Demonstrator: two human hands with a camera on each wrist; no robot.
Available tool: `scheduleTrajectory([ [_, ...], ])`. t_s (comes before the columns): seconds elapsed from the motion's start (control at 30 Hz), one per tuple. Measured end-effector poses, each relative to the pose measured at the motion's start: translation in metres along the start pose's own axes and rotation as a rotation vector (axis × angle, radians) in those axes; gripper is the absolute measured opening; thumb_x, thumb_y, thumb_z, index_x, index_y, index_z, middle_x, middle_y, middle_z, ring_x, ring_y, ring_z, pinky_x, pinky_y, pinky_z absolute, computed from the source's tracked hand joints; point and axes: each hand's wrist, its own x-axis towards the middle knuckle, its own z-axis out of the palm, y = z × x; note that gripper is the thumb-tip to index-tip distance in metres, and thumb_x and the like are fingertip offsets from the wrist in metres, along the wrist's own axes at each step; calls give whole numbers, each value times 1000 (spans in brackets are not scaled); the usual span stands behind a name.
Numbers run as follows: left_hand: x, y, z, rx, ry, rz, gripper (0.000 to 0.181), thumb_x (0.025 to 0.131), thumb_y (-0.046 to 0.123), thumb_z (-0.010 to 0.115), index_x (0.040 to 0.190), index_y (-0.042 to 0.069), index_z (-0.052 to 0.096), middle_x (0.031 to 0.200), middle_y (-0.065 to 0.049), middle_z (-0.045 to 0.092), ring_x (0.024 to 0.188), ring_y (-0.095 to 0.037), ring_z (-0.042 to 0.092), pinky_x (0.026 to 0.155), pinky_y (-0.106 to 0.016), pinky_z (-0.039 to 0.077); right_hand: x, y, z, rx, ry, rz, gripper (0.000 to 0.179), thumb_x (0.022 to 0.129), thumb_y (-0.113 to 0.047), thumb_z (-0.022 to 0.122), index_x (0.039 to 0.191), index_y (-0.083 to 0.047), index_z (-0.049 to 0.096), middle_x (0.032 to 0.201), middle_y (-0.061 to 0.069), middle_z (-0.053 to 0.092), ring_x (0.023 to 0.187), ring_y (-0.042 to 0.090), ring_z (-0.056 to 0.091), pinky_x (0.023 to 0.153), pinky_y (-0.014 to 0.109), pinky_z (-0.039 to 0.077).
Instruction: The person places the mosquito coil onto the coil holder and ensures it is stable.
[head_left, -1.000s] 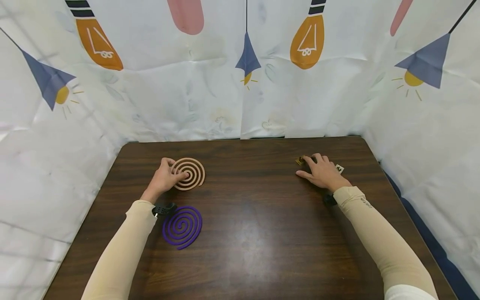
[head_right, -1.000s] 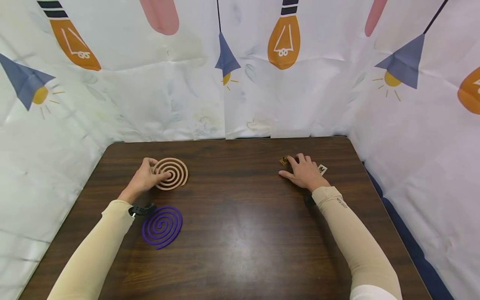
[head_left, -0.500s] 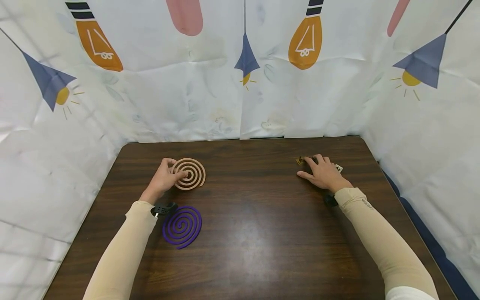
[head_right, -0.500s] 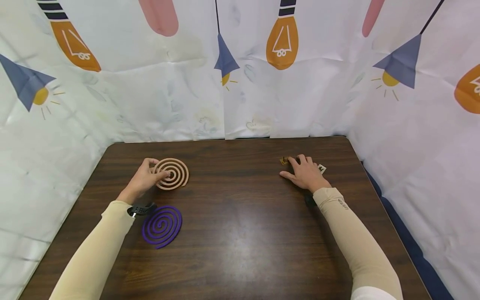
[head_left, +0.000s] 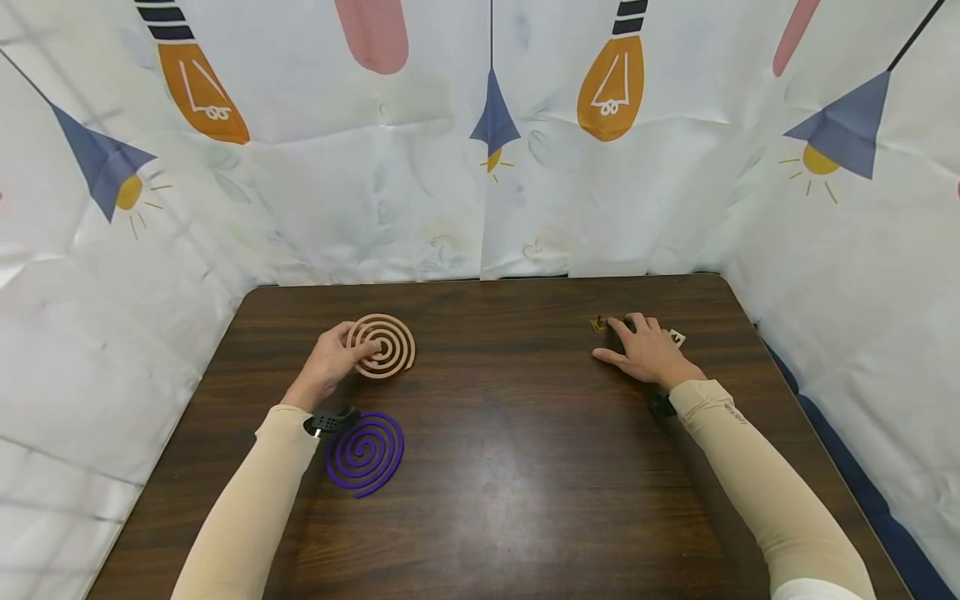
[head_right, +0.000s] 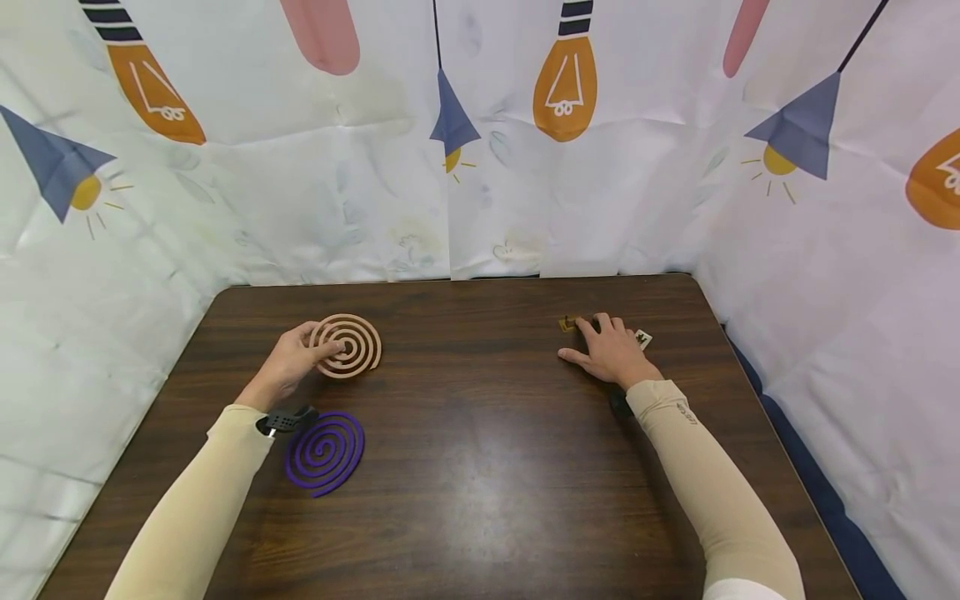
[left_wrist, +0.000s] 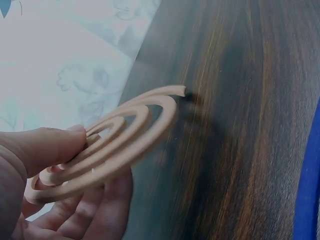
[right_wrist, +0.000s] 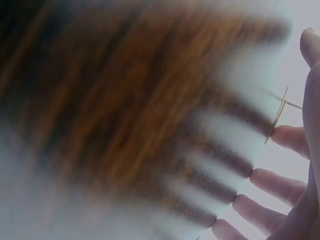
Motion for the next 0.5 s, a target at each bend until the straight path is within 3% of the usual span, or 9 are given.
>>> scheduleTrajectory([
  [0.27,2,4,5,-76,4,-29,60,103,27,66,153,5,40,115,-6,65,86,-4,71,77,-26,61,-2,-3,1,14,-9,9,89,99,-72,48,162,-11,32,161,31,29,144,57,33,112,76,34],
  [0.5,-9,25,10,-146,-12,-48,60,103,18,65,153,0,37,113,-5,62,88,-7,72,78,-25,62,-3,-6,3,13,-19,20,90,99,-72,47,163,-12,30,163,30,27,145,57,32,113,76,34],
])
